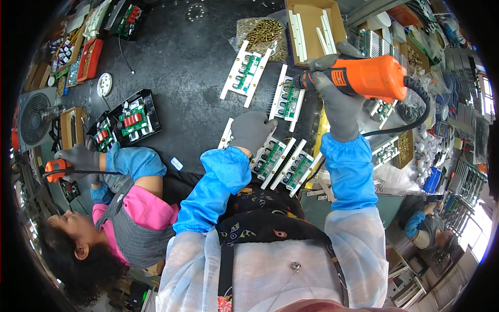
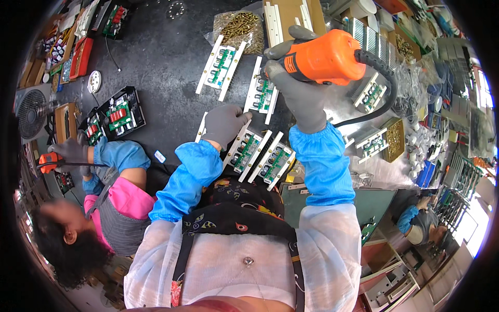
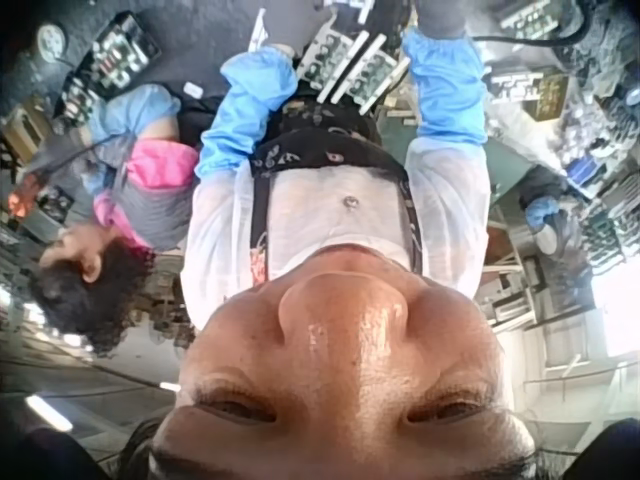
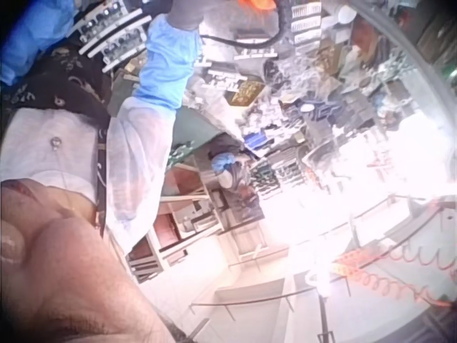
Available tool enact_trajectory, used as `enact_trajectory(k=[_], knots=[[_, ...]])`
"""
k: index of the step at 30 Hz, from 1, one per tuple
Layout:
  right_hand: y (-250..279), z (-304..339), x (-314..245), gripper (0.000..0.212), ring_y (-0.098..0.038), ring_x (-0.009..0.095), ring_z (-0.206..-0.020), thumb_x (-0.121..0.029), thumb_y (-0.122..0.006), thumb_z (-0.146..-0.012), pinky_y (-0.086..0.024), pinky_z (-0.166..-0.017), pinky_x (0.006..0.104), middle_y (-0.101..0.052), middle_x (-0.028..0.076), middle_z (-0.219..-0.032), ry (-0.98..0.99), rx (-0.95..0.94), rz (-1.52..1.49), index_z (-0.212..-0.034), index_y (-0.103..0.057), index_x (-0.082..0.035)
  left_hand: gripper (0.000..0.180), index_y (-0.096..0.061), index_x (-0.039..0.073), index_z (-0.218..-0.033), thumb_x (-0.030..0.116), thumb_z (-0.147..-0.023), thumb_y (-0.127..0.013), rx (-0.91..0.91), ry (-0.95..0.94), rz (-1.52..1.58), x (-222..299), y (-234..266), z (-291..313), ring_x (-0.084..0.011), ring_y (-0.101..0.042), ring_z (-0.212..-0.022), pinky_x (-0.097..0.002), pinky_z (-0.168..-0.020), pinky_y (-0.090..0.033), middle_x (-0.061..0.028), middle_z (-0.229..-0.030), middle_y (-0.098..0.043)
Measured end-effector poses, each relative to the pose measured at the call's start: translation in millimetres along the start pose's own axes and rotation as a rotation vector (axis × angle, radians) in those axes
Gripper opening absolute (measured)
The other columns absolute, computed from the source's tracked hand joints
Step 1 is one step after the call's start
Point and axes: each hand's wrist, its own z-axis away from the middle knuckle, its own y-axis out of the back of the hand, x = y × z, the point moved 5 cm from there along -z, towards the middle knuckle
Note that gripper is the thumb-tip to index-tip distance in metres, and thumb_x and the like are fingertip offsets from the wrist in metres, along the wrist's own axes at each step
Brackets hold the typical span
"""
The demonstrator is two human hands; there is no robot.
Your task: The person assembles electronic components on small circuit boards and places them into plastic housings, securing them with screws using an electric screwdriver.
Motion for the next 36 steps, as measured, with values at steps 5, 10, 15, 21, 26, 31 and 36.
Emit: enact_trajectory(k=[5,10,15,21,26,31,36], knots=[[-6,1,3,0.057,-0.063,0.021,-0.086,0.011,-0.063,-0.071,-0.052,-0.080,0.0347,-0.062,0.010,-0.088,-0.063,-0.028,-0.043,-0.122,-0.038,0.006,0.037,-0.069,0.009,-0.078,0.045,-0.081,-0.061,0.005,0.012,-0.034,4,6,2,-0.0285,-0.063,-0.069,-0.0405,-0.063,-0.046,-0.0116,-0.073,-0.064],[-14,-1,4,0.055,-0.062,0.016,-0.079,0.008,-0.065,-0.070,-0.052,-0.072,0.0284,-0.063,0.008,-0.087,-0.048,-0.066,-0.021,-0.120,-0.043,0.004,0.038,-0.070,0.009,-0.079,0.046,-0.082,-0.060,-0.075,0.054,-0.013,6,8,1,-0.0285,-0.063,-0.070,-0.0405,-0.063,-0.047,-0.0114,-0.073,-0.064],[-31,-4,12,0.044,-0.059,0.008,-0.071,0.001,-0.071,-0.069,-0.051,-0.063,0.0229,-0.064,0.002,-0.083,-0.128,-0.139,-0.035,-0.110,-0.056,0.000,0.038,-0.069,0.009,-0.078,0.046,-0.081,-0.060,-0.067,0.038,0.007,3,5,-4,-0.0291,-0.063,-0.070,-0.0414,-0.064,-0.047,-0.0115,-0.073,-0.064],[-44,-7,18,0.052,-0.061,0.015,-0.081,0.004,-0.065,-0.071,-0.051,-0.071,0.0280,-0.063,0.008,-0.089,-0.306,-0.279,0.091,-0.120,-0.045,0.004,0.039,-0.069,0.009,-0.077,0.046,-0.080,-0.061,-0.095,0.057,0.002,2,5,-4,-0.0297,-0.063,-0.072,-0.0422,-0.065,-0.046,-0.0122,-0.074,-0.065],[-35,-6,13,0.057,-0.064,0.022,-0.084,0.009,-0.059,-0.070,-0.054,-0.071,0.0325,-0.062,0.012,-0.088,-0.240,-0.225,-0.017,-0.123,-0.039,0.004,0.036,-0.069,0.009,-0.078,0.044,-0.081,-0.061,-0.007,0.015,0.073,-5,0,-2,-0.0301,-0.062,-0.073,-0.0423,-0.065,-0.046,-0.0125,-0.076,-0.064],[-31,-8,13,0.051,-0.062,0.011,-0.071,0.005,-0.068,-0.069,-0.053,-0.061,0.0240,-0.065,0.007,-0.083,-0.006,-0.125,0.006,-0.116,-0.048,0.004,0.037,-0.066,0.009,-0.074,0.044,-0.082,-0.060,0.116,-0.068,0.100,8,6,-4,-0.0307,-0.061,-0.071,-0.0429,-0.064,-0.045,-0.0106,-0.069,-0.061],[-28,-7,14,0.058,-0.065,0.026,-0.087,0.010,-0.062,-0.071,-0.054,-0.079,0.0364,-0.062,0.013,-0.089,-0.083,-0.161,-0.005,-0.123,-0.038,0.006,0.037,-0.067,0.008,-0.074,0.043,-0.082,-0.060,0.127,-0.082,0.026,15,6,-9,-0.0309,-0.061,-0.068,-0.0440,-0.061,-0.045,-0.0118,-0.070,-0.062]])
